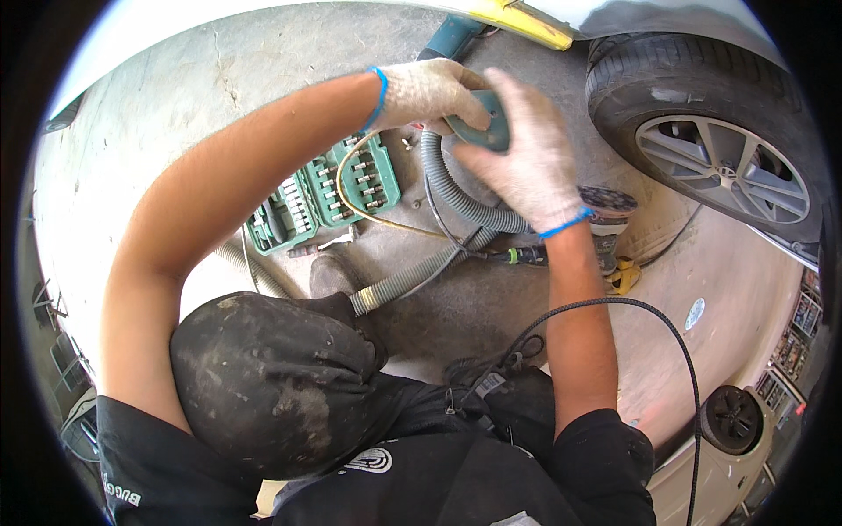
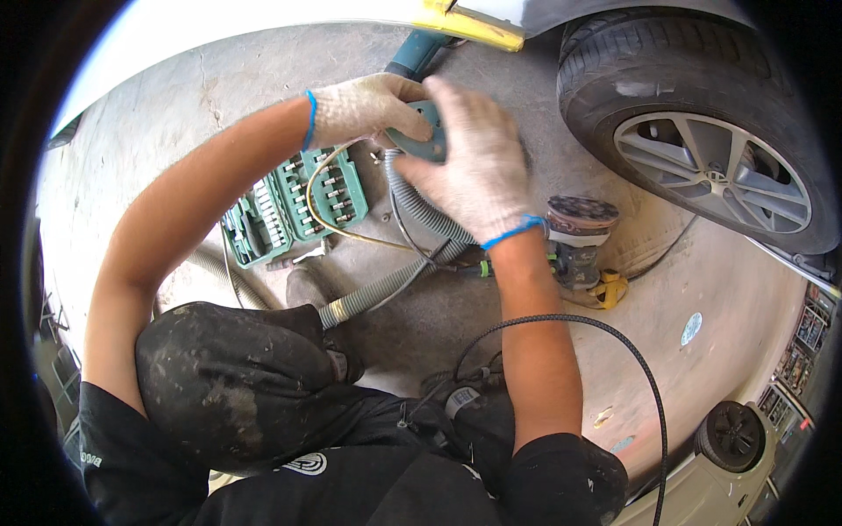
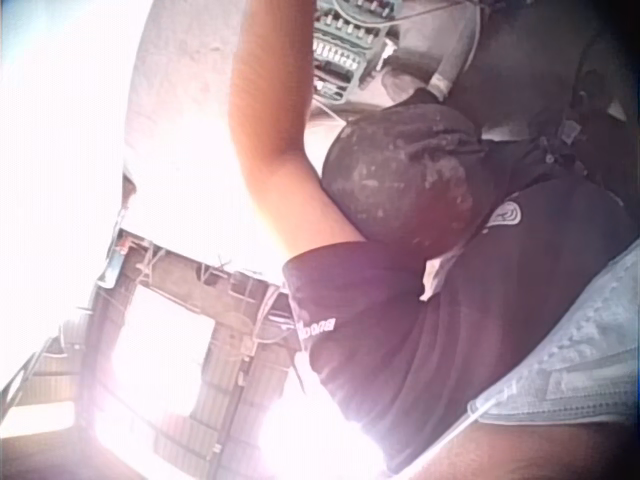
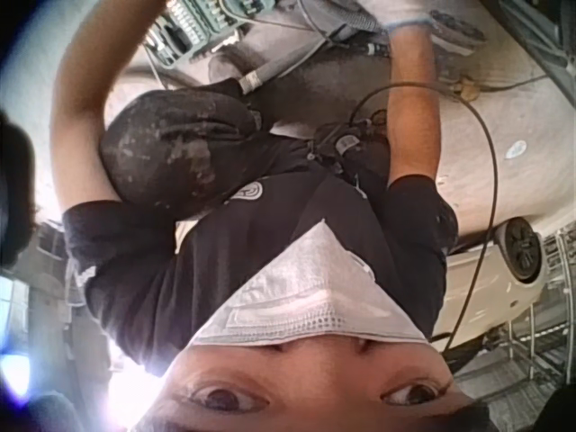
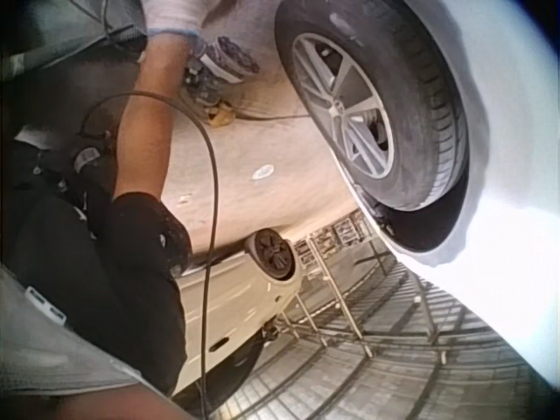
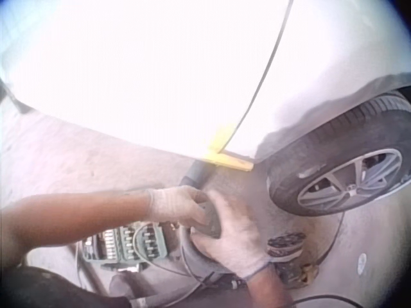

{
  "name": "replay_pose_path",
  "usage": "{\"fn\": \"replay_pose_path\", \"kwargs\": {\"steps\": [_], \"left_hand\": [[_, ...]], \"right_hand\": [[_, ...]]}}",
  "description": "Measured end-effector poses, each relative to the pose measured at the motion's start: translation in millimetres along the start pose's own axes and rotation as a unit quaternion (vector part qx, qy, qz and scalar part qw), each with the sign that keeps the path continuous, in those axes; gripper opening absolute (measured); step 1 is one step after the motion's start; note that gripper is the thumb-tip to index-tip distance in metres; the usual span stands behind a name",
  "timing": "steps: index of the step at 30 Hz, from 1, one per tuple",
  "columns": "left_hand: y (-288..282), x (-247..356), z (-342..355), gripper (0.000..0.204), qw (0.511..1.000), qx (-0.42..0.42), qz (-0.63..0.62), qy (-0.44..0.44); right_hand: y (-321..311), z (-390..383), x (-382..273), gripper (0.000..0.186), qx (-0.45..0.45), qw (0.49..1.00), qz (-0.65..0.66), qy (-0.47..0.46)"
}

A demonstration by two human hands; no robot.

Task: The person sands the wheel arch area of a white car using a power sander and a hand sanding block. They switch between tools and sanding pads to smooth the surface around the wheel well.

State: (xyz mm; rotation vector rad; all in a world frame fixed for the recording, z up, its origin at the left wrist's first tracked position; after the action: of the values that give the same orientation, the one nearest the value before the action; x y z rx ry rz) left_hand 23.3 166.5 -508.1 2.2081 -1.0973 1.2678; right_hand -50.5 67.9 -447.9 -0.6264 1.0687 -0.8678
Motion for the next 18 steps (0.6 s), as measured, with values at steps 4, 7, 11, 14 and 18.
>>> {"fn": "replay_pose_path", "kwargs": {"steps": [4, 7, 11, 14, 18], "left_hand": [[-1.8, 9.7, -10.8, 0.052, 0.989, -0.046, -0.133, -0.055], [-8.7, 20.3, -9.9, 0.064, 0.988, 0.025, -0.149, -0.003], [-34.0, 41.4, -22.7, 0.047, 0.947, 0.252, 0.021, 0.197], [-44.1, 54.9, -39.5, 0.039, 0.873, 0.336, 0.158, 0.315], [-19.5, 66.1, -43.1, 0.048, 0.861, 0.296, 0.242, 0.336]], "right_hand": [[16.6, 5.0, 11.4, 0.046, -0.003, 0.990, 0.075, 0.116], [17.3, 6.6, 27.5, 0.034, 0.057, 0.960, 0.185, 0.204], [10.8, 31.7, 34.4, 0.032, 0.090, 0.954, 0.168, 0.232], [-2.0, 46.1, 29.0, 0.027, 0.162, 0.963, 0.024, 0.215], [14.4, 55.4, 31.3, 0.035, 0.131, 0.949, 0.008, 0.287]]}}
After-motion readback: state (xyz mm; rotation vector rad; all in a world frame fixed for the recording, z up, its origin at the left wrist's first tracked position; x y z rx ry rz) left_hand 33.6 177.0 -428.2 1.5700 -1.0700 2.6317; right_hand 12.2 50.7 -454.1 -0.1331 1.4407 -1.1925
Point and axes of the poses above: each hand's wrist, its own z-axis towards the middle knuckle, its own y-axis out of the palm, x = y × z, the point moved 7 cm from there along z, towards the middle knuckle, and after that the axes turned 11 degrees about x, right-handed, at the moved point
